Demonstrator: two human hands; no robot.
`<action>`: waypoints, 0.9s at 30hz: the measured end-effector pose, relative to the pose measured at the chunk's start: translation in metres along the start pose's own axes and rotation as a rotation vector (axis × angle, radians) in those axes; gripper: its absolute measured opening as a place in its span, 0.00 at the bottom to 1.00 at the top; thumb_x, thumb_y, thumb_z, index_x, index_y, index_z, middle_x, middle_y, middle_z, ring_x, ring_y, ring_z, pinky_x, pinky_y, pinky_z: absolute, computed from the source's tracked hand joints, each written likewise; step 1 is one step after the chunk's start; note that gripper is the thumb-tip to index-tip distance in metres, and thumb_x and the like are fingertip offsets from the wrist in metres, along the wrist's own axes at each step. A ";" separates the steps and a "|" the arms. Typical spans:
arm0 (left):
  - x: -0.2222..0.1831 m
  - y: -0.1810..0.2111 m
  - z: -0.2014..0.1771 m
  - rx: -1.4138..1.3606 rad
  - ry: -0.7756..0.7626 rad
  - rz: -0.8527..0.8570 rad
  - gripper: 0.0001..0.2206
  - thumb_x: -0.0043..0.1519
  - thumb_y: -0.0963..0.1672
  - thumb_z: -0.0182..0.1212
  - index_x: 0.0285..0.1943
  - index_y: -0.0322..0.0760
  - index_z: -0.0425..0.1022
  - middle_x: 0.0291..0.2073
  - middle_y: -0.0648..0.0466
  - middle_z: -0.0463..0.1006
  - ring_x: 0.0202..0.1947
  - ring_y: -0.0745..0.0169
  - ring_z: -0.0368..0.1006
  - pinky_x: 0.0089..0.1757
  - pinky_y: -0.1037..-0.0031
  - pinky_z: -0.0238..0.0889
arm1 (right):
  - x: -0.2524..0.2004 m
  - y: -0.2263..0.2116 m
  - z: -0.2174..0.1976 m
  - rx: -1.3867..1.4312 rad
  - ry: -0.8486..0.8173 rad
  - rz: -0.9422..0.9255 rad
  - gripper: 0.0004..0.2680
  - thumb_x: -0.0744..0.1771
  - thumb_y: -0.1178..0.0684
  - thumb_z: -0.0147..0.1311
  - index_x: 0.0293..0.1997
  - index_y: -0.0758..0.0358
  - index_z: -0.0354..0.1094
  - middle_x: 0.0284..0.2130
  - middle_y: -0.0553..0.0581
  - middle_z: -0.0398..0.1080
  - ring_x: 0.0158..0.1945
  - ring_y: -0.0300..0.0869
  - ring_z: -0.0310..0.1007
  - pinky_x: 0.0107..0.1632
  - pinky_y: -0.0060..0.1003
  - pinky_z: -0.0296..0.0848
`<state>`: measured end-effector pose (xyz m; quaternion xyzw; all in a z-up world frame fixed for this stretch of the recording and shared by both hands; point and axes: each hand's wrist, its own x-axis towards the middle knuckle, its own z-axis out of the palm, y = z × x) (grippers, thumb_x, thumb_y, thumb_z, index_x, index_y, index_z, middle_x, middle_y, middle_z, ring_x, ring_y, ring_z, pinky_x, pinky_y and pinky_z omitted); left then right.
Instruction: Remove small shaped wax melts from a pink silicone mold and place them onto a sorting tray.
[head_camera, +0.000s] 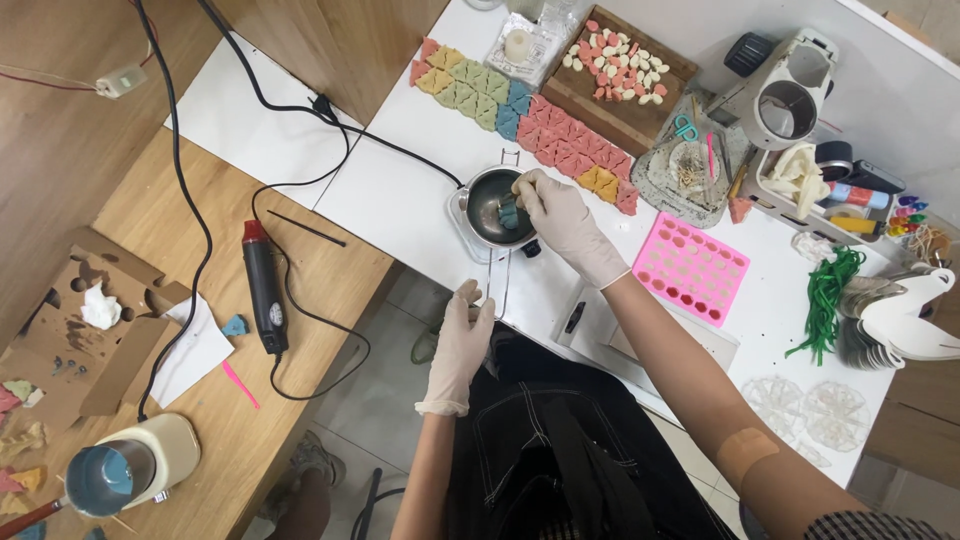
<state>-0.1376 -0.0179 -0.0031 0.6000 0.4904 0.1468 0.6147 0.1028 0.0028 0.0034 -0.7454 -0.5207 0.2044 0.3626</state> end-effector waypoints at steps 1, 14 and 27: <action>0.003 -0.003 0.004 0.001 -0.002 -0.001 0.26 0.64 0.48 0.55 0.71 0.31 0.61 0.60 0.44 0.74 0.50 0.56 0.75 0.53 0.67 0.66 | -0.001 0.000 -0.003 0.001 0.001 0.003 0.07 0.73 0.54 0.46 0.47 0.66 0.68 0.31 0.59 0.77 0.36 0.44 0.80 0.43 0.37 0.76; 0.085 -0.095 0.058 -0.418 -0.172 -0.199 0.24 0.68 0.48 0.46 0.70 0.29 0.61 0.49 0.44 0.79 0.39 0.61 0.77 0.44 0.71 0.71 | -0.027 0.018 -0.024 0.007 -0.024 0.074 0.07 0.73 0.54 0.44 0.44 0.67 0.67 0.29 0.59 0.77 0.36 0.43 0.81 0.42 0.35 0.76; 0.065 -0.057 0.039 -0.464 -0.121 -0.167 0.23 0.72 0.51 0.42 0.65 0.31 0.69 0.36 0.51 0.80 0.29 0.71 0.66 0.35 0.77 0.62 | -0.031 0.021 -0.011 0.024 0.273 -0.101 0.07 0.71 0.54 0.53 0.49 0.63 0.75 0.39 0.62 0.78 0.41 0.47 0.79 0.46 0.38 0.76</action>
